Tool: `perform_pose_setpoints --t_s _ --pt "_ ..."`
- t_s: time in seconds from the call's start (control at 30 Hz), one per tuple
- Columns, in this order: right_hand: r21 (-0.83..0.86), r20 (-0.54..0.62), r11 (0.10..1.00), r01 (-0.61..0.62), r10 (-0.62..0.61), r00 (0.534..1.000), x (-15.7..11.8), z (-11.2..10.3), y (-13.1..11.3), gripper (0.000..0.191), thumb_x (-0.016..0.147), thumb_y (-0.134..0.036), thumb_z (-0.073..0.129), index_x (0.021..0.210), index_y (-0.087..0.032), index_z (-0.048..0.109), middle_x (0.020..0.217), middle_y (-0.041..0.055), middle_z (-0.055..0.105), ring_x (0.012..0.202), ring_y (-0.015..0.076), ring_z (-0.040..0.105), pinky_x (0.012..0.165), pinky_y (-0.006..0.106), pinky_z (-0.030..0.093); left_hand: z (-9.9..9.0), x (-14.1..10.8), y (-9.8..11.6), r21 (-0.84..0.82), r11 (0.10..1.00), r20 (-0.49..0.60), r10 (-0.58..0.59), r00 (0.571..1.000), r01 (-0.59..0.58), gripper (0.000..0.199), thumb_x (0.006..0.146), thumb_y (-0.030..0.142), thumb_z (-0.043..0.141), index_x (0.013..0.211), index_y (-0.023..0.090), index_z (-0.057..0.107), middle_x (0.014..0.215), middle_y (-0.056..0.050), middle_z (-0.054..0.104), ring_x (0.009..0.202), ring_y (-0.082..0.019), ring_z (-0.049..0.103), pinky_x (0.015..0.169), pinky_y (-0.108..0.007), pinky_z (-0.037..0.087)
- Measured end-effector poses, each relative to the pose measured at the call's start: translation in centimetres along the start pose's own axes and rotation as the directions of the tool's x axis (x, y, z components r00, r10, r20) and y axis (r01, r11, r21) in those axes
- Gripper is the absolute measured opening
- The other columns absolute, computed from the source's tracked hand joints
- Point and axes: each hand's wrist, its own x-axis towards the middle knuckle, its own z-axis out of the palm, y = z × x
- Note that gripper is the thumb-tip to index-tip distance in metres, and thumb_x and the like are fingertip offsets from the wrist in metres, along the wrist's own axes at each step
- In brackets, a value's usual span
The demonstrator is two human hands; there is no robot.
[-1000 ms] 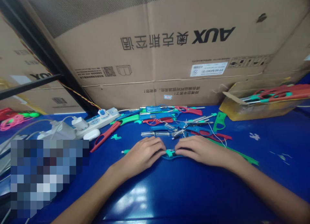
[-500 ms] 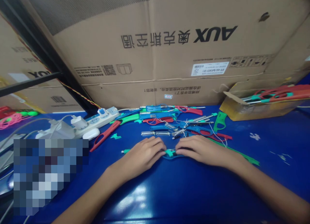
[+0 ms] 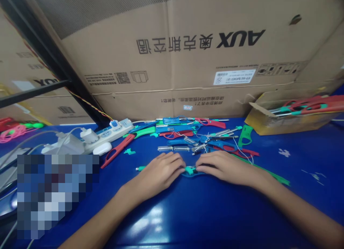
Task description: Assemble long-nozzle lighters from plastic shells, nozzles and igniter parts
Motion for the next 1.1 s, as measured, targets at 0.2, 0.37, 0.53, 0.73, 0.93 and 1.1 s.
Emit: perform_pose_setpoints --t_s 0.2,0.37,0.53,0.73,0.93,1.1 --pt "0.011 -0.021 1.000 0.007 -0.007 1.000 -0.05 0.09 0.10 0.030 0.102 -0.043 0.047 0.106 -0.025 0.071 0.105 0.0019 0.073 0.096 0.0173 0.066 0.085 0.030 0.046 0.52 0.18 -0.27 0.013 1.000 -0.032 -0.017 0.999 0.018 0.017 0.105 0.028 0.046 0.104 0.020 0.060 0.102 -0.002 0.065 0.098 -0.018 0.061 0.089 -0.035 0.046" --pt "0.015 -0.025 1.000 0.021 -0.021 0.999 -0.06 0.12 0.14 0.031 0.102 -0.043 0.046 0.106 -0.024 0.070 0.105 0.0021 0.073 0.097 0.0174 0.066 0.086 0.030 0.046 0.53 0.33 -0.14 0.000 0.999 -0.051 -0.037 0.998 0.037 0.018 0.105 0.029 0.044 0.100 0.019 0.059 0.098 -0.002 0.065 0.095 -0.018 0.061 0.088 -0.035 0.044" --pt "0.017 -0.023 1.000 0.018 -0.018 1.000 -0.13 0.03 -0.01 0.030 0.102 -0.042 0.046 0.107 -0.024 0.070 0.105 0.0030 0.073 0.097 0.0183 0.066 0.086 0.031 0.046 0.73 0.42 -0.10 -0.003 0.999 -0.070 -0.039 0.997 0.039 0.018 0.105 0.028 0.043 0.100 0.019 0.059 0.098 -0.002 0.065 0.093 -0.018 0.061 0.087 -0.035 0.045" --pt "0.022 -0.027 1.000 0.022 -0.022 0.999 -0.10 0.11 0.08 0.031 0.102 -0.042 0.046 0.109 -0.024 0.070 0.106 0.0037 0.073 0.098 0.0190 0.066 0.087 0.032 0.047 1.05 0.44 -0.21 -0.034 0.999 -0.115 -0.042 0.992 0.038 0.017 0.105 0.027 0.043 0.101 0.020 0.057 0.099 -0.003 0.064 0.093 -0.018 0.061 0.088 -0.035 0.045" --pt "0.022 -0.023 1.000 0.017 -0.016 1.000 -0.02 0.08 0.00 0.030 0.102 -0.042 0.047 0.108 -0.024 0.070 0.106 0.0030 0.073 0.098 0.0186 0.066 0.087 0.032 0.047 1.02 0.50 -0.27 -0.037 0.998 -0.090 -0.062 0.994 0.059 0.016 0.105 0.028 0.043 0.101 0.020 0.057 0.099 -0.002 0.064 0.094 -0.018 0.061 0.088 -0.035 0.045" --pt "0.024 -0.017 1.000 0.016 -0.015 1.000 -0.07 -0.02 -0.06 0.031 0.102 -0.043 0.048 0.106 -0.023 0.071 0.105 0.0033 0.073 0.097 0.0183 0.066 0.086 0.031 0.047 1.04 0.41 -0.33 -0.051 0.998 -0.079 -0.042 0.996 0.038 0.014 0.104 0.029 0.047 0.102 0.020 0.058 0.101 -0.002 0.064 0.096 -0.018 0.060 0.089 -0.035 0.044"
